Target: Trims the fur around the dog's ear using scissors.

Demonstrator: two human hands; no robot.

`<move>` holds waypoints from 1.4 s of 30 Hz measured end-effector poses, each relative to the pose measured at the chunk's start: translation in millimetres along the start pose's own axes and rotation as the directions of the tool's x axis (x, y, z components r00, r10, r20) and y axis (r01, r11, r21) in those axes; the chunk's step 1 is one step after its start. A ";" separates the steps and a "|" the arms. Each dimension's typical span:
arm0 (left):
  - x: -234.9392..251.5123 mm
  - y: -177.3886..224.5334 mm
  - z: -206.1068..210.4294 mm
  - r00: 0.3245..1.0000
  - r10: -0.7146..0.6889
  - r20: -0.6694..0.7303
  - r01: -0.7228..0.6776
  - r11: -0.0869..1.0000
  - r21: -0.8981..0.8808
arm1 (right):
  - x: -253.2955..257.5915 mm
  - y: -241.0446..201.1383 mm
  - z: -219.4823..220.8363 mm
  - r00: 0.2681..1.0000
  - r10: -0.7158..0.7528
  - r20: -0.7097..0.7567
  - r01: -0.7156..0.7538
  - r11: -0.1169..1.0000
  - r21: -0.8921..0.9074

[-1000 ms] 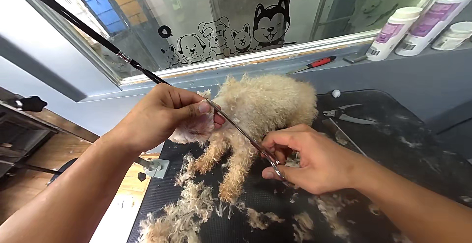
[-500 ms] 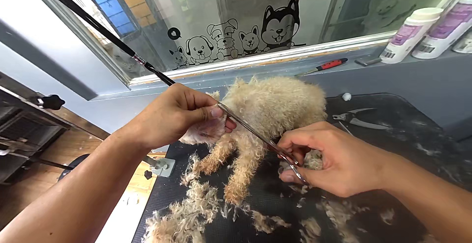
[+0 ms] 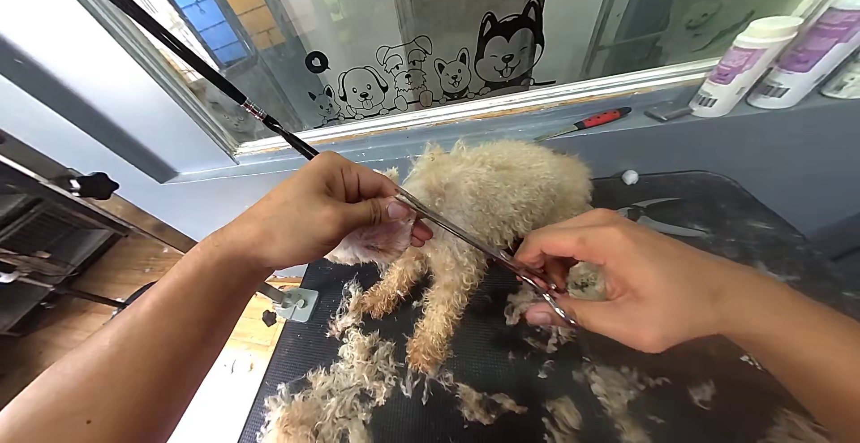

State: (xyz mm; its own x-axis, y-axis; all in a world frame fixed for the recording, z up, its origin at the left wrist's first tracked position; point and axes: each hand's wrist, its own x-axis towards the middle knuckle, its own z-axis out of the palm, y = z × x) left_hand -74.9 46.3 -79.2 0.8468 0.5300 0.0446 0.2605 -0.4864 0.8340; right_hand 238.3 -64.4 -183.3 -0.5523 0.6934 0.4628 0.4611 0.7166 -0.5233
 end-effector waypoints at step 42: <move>-9.5 8.5 14.9 0.976 0.141 -0.166 -0.111 0.977 0.180 | -7.7 -1.1 -7.5 0.956 0.210 -0.204 -0.209 0.977 0.027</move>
State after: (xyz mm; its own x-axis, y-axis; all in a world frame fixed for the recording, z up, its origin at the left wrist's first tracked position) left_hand -73.9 26.7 -80.7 0.7861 0.5641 0.2528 0.2440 -0.6590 0.7115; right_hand 247.2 -70.0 -180.9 -0.2890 0.8291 0.4786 0.5474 0.5533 -0.6279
